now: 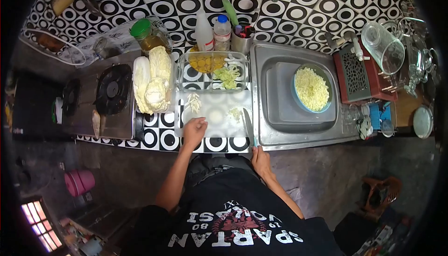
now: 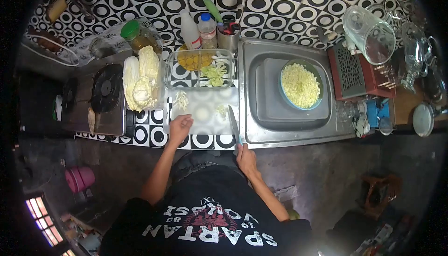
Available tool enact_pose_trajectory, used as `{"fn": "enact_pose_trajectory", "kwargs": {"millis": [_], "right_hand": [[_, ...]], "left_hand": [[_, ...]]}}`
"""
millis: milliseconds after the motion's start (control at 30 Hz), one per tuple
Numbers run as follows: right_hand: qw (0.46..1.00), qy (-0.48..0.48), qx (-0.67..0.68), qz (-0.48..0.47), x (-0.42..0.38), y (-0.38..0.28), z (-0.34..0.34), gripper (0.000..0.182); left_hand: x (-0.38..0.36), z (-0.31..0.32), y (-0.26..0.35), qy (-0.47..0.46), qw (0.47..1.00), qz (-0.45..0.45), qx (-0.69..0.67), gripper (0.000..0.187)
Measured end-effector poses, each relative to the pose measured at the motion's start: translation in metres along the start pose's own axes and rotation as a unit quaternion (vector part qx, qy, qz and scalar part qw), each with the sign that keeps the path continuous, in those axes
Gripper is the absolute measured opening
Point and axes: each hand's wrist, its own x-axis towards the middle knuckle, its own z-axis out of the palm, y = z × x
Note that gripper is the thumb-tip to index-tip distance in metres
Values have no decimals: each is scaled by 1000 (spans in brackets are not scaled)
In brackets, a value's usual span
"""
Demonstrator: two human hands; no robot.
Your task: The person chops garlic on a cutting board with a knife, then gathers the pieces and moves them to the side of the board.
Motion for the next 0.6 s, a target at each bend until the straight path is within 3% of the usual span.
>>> {"fn": "enact_pose_trajectory", "kwargs": {"millis": [67,133,300,467,600], "right_hand": [[1000,5,-13,24,2,-3,15,30],[996,34,67,48,6,-11,28,29],[985,155,-24,71,11,-31,64,25],[979,135,21,151,21,-62,81,28],[973,165,60,150,36,-84,86,30]], "left_hand": [[2,4,16,-53,998,21,22,21],[10,15,17,-78,995,59,26,26],[30,42,31,-162,985,63,10,40],[37,57,30,-183,977,105,-9,42],[35,55,30,-216,969,118,-29,42]]}}
